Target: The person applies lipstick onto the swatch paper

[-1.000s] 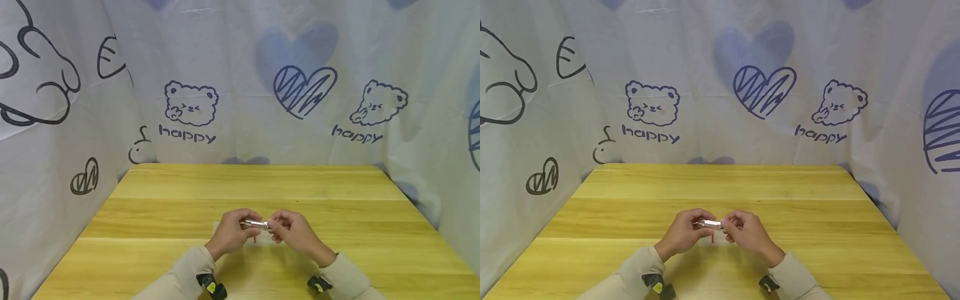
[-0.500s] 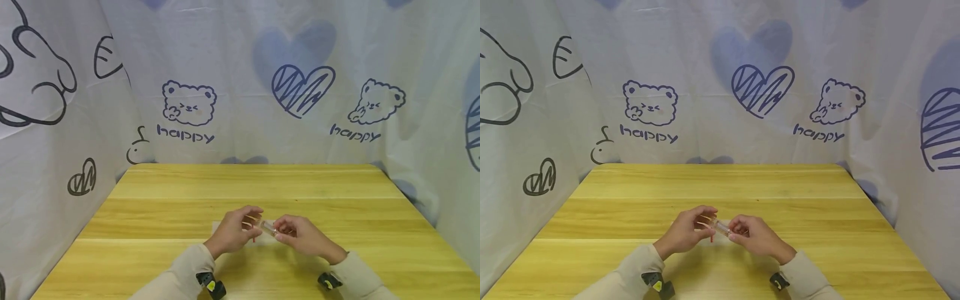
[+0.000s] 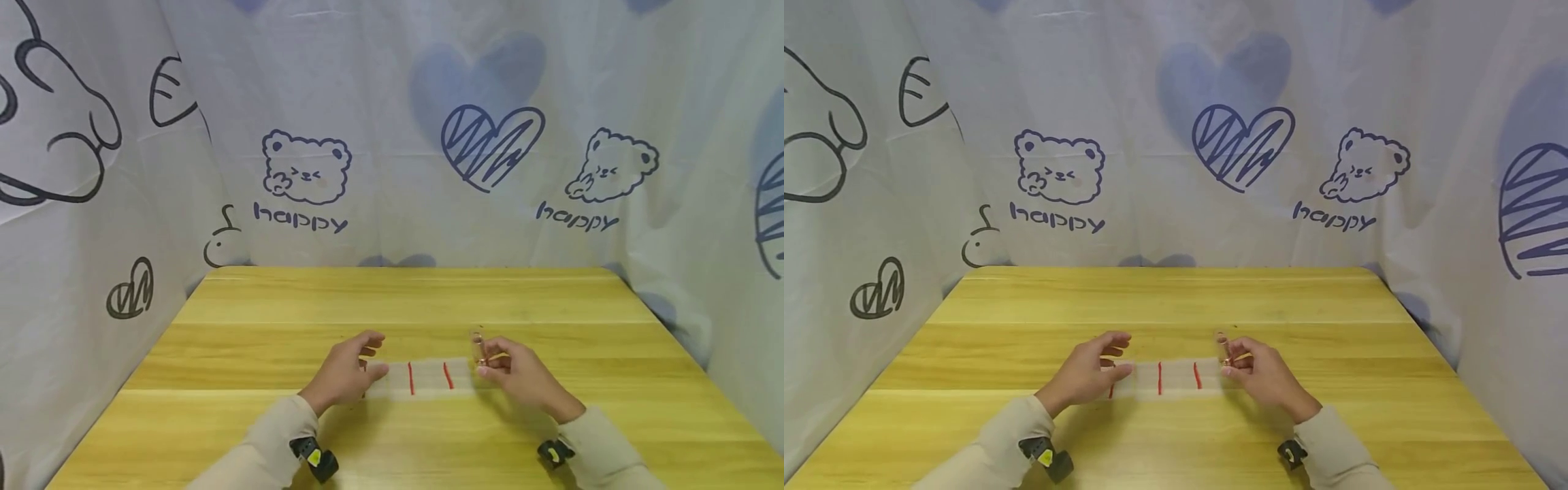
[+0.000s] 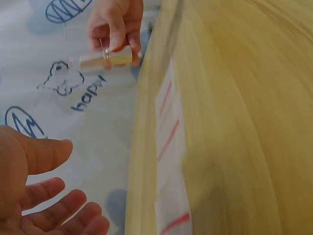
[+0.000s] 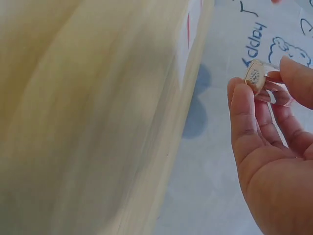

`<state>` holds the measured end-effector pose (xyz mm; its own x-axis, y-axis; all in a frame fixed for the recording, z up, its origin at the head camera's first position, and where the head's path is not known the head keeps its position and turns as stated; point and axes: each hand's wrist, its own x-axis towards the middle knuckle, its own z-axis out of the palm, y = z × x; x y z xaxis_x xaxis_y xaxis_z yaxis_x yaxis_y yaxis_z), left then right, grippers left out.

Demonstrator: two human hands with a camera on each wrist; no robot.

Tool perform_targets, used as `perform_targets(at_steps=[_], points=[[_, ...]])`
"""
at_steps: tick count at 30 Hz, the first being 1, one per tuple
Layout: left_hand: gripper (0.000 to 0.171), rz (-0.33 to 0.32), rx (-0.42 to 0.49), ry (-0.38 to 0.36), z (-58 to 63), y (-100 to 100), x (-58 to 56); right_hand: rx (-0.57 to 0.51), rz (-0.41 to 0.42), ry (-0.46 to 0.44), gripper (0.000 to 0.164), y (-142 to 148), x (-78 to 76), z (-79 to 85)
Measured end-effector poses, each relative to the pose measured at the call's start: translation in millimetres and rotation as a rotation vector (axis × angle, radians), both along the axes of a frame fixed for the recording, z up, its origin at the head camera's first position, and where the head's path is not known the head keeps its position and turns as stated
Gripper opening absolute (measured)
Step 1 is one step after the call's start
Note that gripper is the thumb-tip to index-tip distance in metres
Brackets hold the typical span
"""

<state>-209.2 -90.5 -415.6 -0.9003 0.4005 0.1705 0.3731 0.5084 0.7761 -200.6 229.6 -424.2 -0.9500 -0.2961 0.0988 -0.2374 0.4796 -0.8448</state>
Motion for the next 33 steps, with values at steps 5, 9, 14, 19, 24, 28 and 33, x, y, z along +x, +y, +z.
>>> perform_targets(at_steps=[5, 9, 14, 19, 24, 28, 33], points=[[0.041, 0.084, -0.067, 0.012, -5.4, -12.2, -0.2, 0.035, -0.047, 0.010, 0.020, 5.6, -2.7, -1.9], [0.040, 0.128, -0.130, 0.019, -9.1, -21.3, 0.9, 0.128, -0.075, 0.059, 0.020, 10.5, -5.9, -4.4], [0.043, 0.148, -0.197, 0.025, -9.5, -30.3, 2.6, 0.173, -0.084, 0.100, 0.026, 16.5, -11.8, -7.4], [0.045, 0.149, -0.246, 0.014, -10.4, -39.7, 3.8, 0.251, -0.112, 0.101, 0.041, 21.0, -17.2, -9.0], [0.045, 0.152, -0.310, -0.001, -11.4, -48.4, 5.5, 0.312, -0.131, 0.072, 0.027, 23.8, -19.2, -8.7], [0.049, 0.146, -0.359, -0.013, -9.6, -51.7, 7.2, 0.321, -0.126, 0.072, 0.023, 25.4, -18.7, -9.1], [0.054, 0.152, -0.385, -0.049, -8.0, -52.2, 9.8, 0.347, -0.131, 0.093, 0.024, 26.2, -19.9, -9.9]])
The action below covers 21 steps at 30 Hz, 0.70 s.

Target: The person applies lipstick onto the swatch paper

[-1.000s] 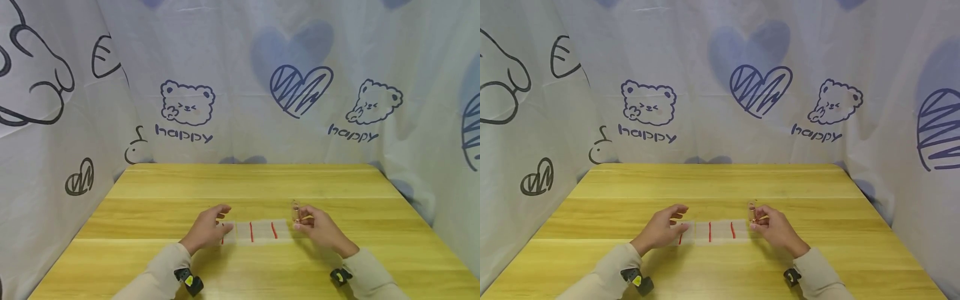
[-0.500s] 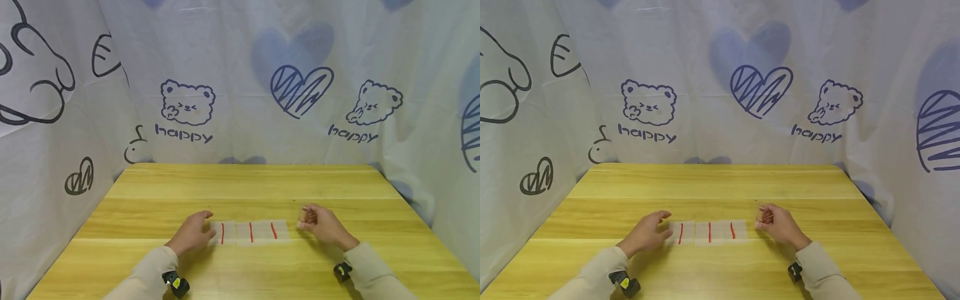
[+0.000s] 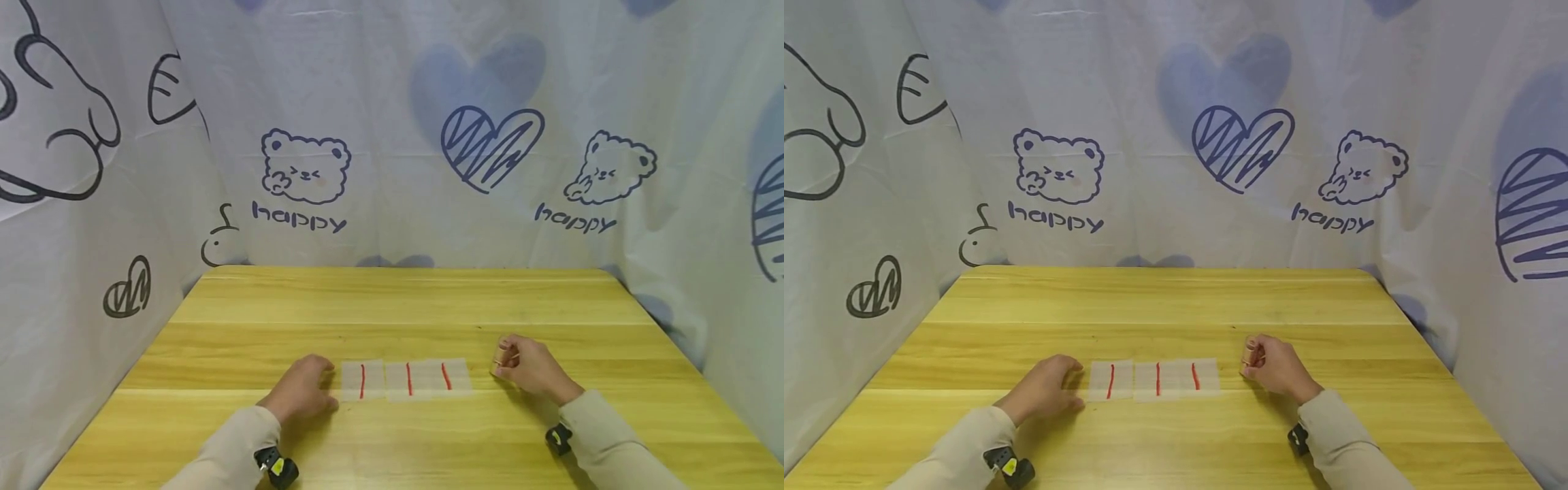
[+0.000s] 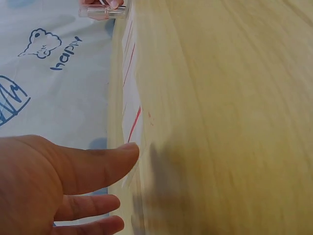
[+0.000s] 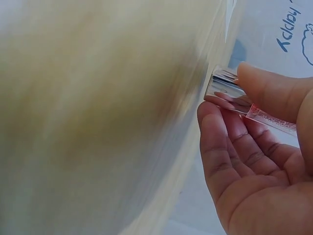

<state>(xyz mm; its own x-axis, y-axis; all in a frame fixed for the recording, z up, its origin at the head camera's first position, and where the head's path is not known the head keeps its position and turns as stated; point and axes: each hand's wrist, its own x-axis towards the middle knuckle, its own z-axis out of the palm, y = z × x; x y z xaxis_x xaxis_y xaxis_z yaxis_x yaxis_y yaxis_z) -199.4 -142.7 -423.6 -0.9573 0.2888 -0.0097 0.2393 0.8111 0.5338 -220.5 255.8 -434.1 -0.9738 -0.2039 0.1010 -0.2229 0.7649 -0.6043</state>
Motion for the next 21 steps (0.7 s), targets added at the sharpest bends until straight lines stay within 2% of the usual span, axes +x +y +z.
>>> perform_targets(at_steps=[10, 21], points=[[0.049, -0.004, -0.019, 0.009, -2.9, -2.5, 2.0, 0.029, 0.029, 0.013, 0.024, 0.2, -4.9, -2.8], [0.044, -0.041, -0.033, 0.001, -4.7, -0.5, 2.8, 0.025, 0.015, -0.017, 0.024, 1.7, -0.2, -3.0]])
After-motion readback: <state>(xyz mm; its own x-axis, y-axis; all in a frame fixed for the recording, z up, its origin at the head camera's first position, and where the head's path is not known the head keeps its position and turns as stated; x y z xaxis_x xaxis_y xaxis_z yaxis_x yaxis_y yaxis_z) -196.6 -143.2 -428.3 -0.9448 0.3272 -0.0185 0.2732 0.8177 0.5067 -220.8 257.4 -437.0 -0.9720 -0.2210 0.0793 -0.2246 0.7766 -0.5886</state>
